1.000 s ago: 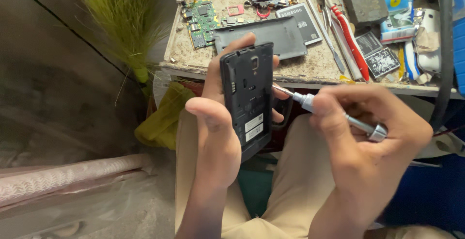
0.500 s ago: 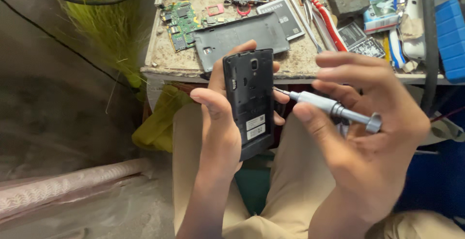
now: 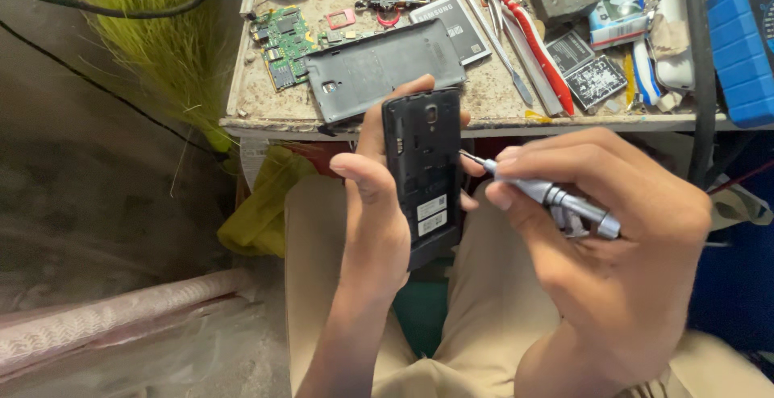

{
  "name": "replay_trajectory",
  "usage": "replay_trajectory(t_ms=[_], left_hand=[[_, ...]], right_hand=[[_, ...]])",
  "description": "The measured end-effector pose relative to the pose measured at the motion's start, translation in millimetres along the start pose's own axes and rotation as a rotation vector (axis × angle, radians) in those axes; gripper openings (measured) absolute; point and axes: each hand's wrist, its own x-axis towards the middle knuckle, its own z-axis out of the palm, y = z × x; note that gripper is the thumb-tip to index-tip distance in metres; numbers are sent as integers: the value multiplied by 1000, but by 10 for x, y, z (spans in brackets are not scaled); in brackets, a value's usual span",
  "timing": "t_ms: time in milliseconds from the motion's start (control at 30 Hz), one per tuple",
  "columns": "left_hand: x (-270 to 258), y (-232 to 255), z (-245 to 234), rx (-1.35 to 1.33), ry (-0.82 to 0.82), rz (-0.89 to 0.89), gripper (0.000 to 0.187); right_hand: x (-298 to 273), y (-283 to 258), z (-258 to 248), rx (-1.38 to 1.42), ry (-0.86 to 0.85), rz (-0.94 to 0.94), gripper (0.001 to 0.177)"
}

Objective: The person uses a precision screwdriver to remove screws from the internal components of a black mobile phone on a workbench.

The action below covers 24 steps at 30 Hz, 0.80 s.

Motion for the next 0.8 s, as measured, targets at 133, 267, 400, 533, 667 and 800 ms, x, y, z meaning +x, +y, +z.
replay_trajectory(t_ms=[133, 267, 400, 533, 667, 800], left_hand=[[-16, -26, 10, 17, -28, -5, 108], [-1, -24, 2, -8, -11, -7, 108], [27, -47, 2, -58, -39, -46, 108], [-1, -44, 10, -104, -71, -76, 107], [-5, -27, -2, -93, -71, -73, 106], [-9, -57, 22, -114, -83, -91, 104]], right_hand=[[-27, 12, 103, -93, 171, 182, 13], [-18, 54, -9, 64, 44, 115, 24], [-74, 87, 14, 29, 86, 102, 20], [-111, 110, 61, -117, 213, 173, 24], [-72, 100, -88, -5, 49, 74, 28], [-83, 59, -69, -81, 56, 122, 17]])
